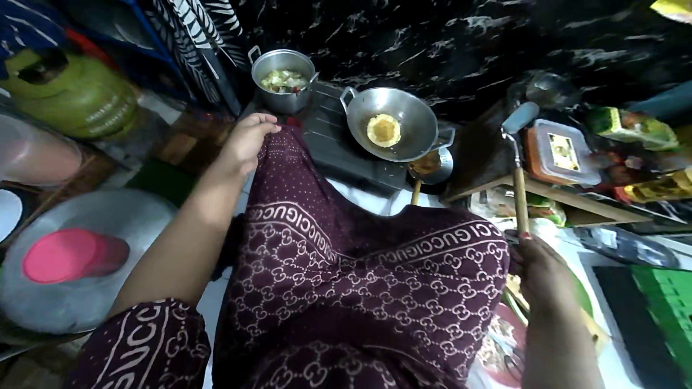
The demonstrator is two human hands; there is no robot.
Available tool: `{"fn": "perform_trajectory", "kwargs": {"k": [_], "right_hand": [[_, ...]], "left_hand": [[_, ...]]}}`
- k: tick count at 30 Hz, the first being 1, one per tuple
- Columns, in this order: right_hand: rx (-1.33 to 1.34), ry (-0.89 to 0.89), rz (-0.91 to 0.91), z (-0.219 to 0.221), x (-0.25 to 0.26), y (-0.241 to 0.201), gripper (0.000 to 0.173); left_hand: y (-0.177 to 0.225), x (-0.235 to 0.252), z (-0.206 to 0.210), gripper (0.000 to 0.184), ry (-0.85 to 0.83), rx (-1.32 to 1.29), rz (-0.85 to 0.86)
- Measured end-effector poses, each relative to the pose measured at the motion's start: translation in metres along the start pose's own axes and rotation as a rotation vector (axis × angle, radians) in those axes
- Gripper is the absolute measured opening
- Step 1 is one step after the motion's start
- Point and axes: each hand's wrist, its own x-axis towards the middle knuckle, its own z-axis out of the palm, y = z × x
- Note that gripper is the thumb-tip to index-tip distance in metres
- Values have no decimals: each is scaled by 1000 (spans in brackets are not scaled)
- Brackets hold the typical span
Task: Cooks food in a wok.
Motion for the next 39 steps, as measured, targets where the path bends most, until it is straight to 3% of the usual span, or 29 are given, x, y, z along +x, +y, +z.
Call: {"fn": "perform_trajectory", "kwargs": {"k": [8,13,16,18,21,24,27,30,32,35,39], "right_hand": [[-99,-95,-79,26,24,-73,31],[-201,-101,-89,67,45,-132,27],[-359,-92,-120,93,66,-159,28],[-474,-112,-138,108,87,-171,32],[-687,-129,-106,127,120,-175,35],[-899,-86,-51,148,134,-165,36],[-1090,-41,9,167,146,-146,35],[-1198,-55,11,175,153,-141,34],[-1236,-73,21,181,160,-142,35],[-1254,-83,26,194,165,-141,36],[-1268,-94,2,210,173,-139,40]], "left_hand": [[8,21,8,52,-19,-126,-184],[8,35,-1,60,69,31,-64],[8,-2,1,63,91,242,70],[3,-33,7,59,-21,462,183],[-13,-51,24,58,-266,825,212],[-12,-50,28,56,-328,977,238],[1,-54,45,57,-329,1184,471],[32,-79,88,64,-490,1228,692],[56,-91,122,61,-686,1165,779],[67,-77,170,56,-963,1126,647],[19,-21,195,46,-837,1321,446]]}}
